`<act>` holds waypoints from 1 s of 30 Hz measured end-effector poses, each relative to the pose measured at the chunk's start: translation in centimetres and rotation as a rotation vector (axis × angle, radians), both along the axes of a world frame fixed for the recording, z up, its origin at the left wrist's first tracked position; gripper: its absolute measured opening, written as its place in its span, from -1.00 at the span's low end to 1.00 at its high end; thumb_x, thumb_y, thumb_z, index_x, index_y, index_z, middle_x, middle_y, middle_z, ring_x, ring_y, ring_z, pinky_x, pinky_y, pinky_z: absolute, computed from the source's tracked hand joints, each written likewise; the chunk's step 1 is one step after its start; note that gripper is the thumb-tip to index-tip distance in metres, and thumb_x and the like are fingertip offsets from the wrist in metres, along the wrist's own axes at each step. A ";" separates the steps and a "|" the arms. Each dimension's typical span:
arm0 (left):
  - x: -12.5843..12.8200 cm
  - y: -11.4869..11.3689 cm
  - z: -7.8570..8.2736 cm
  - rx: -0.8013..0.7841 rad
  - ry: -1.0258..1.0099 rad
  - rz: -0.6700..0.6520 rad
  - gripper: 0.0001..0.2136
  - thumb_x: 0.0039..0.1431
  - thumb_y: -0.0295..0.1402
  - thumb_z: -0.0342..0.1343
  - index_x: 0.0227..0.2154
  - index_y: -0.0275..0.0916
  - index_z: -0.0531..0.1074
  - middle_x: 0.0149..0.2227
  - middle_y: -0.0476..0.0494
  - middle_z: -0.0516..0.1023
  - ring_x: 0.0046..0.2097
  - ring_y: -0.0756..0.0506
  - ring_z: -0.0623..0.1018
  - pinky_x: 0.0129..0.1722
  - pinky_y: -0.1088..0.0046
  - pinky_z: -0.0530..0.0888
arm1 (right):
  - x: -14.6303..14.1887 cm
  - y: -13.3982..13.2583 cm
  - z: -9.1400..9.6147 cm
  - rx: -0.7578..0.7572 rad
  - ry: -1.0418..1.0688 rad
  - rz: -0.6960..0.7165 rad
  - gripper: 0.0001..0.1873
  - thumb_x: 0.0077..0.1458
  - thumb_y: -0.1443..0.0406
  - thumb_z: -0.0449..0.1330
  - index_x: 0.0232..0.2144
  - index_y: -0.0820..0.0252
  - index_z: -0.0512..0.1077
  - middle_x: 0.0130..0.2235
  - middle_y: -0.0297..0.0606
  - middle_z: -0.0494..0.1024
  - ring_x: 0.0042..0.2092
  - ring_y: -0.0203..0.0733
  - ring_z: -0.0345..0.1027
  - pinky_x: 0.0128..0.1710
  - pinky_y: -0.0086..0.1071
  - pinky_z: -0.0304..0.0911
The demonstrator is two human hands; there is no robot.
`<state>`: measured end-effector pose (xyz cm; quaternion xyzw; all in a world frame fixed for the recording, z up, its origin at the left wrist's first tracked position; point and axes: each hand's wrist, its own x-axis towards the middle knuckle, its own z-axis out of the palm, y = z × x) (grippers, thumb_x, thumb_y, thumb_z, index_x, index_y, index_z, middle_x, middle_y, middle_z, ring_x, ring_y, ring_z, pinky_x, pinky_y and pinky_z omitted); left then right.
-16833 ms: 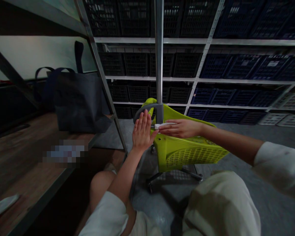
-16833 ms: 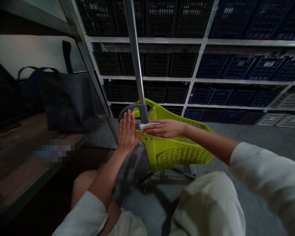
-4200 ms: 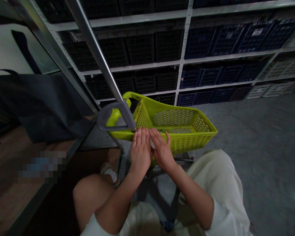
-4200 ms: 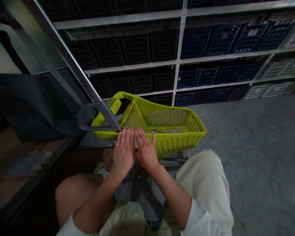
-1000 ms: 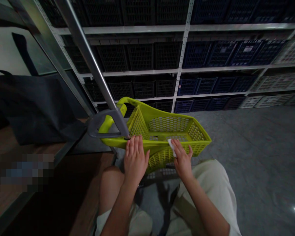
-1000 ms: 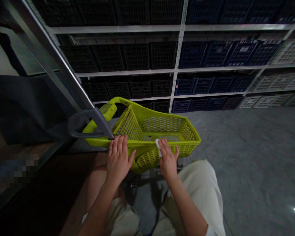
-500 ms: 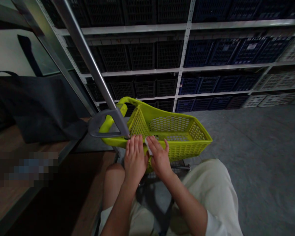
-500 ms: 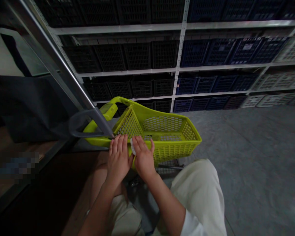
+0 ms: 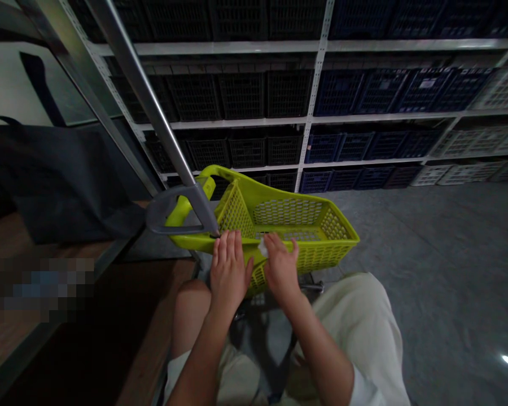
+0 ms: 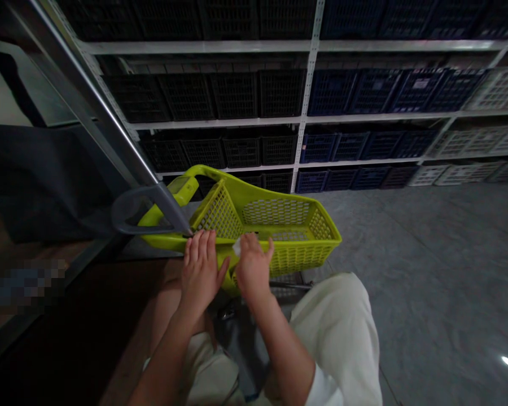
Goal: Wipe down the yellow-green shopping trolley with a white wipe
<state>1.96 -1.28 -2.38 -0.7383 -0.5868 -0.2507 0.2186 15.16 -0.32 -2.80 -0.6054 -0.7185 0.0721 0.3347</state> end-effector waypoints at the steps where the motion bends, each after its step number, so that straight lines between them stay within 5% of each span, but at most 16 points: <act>1: -0.1 0.0 -0.1 0.009 0.001 0.004 -0.48 0.29 -0.37 -0.04 0.26 -0.52 0.17 0.24 -0.46 0.34 0.33 -0.34 0.24 0.34 0.01 0.16 | -1.6 -0.1 0.6 0.032 0.004 0.071 -0.40 0.10 0.55 -0.07 0.18 0.22 0.31 0.24 -0.10 0.40 0.31 -0.13 0.16 0.35 -0.01 -0.39; 5: -0.6 -0.1 -0.2 0.018 0.004 -0.002 -0.49 0.27 -0.43 -0.07 0.27 -0.45 0.16 0.25 -0.39 0.34 0.34 -0.32 0.23 0.34 0.02 0.16 | -3.3 -0.4 0.5 0.107 0.021 0.222 -0.35 0.11 0.54 -0.08 0.25 0.17 0.22 0.30 -0.17 0.32 0.36 -0.22 0.05 0.36 -0.08 -0.48; 8: -0.8 -0.5 0.2 -0.004 0.007 -0.005 -0.43 0.28 -0.32 -0.01 0.27 -0.54 0.13 0.26 -0.50 0.30 0.33 -0.36 0.23 0.33 -0.01 0.17 | 0.0 -0.4 -1.3 0.096 -0.001 0.196 -0.21 -0.01 0.59 -0.11 0.27 0.12 0.19 0.31 -0.22 0.30 0.37 -0.26 0.02 0.35 -0.03 -0.58; 15: -0.4 -0.6 0.5 -0.010 -0.007 0.013 -0.44 0.31 -0.27 -0.02 0.27 -0.55 0.16 0.25 -0.52 0.32 0.33 -0.37 0.24 0.33 -0.03 0.15 | 9.0 0.0 -4.9 0.076 -0.062 -0.122 -0.20 -0.09 0.58 -0.09 0.21 0.04 0.29 0.27 -0.26 0.37 0.37 -0.15 0.04 0.33 0.08 -0.49; 19: 0.2 -0.6 0.4 -0.011 0.003 0.019 -0.42 0.29 -0.26 0.01 0.25 -0.60 0.16 0.24 -0.56 0.31 0.32 -0.40 0.24 0.33 -0.04 0.16 | 5.9 0.1 -3.7 0.051 -0.031 -0.197 -0.28 -0.03 0.57 -0.10 0.19 0.15 0.32 0.26 -0.11 0.37 0.32 -0.10 0.16 0.33 0.11 -0.41; 25: 0.1 -0.4 0.0 -0.008 -0.006 0.008 -0.49 0.25 -0.46 -0.08 0.25 -0.55 0.18 0.25 -0.47 0.33 0.34 -0.33 0.22 0.34 0.01 0.16 | -2.9 -0.2 -0.4 0.106 0.041 0.170 -0.28 0.02 0.56 -0.08 0.25 0.23 0.24 0.30 -0.14 0.31 0.37 -0.21 0.03 0.36 -0.08 -0.38; 30: -0.4 -0.8 0.4 -0.034 0.010 -0.004 -0.42 0.28 -0.30 0.00 0.28 -0.54 0.12 0.27 -0.49 0.29 0.34 -0.36 0.22 0.33 0.00 0.16 | 1.0 -0.5 -2.5 0.140 -0.032 0.156 -0.16 -0.07 0.59 -0.09 0.30 0.15 0.15 0.32 -0.18 0.28 0.38 -0.25 0.01 0.36 -0.03 -0.49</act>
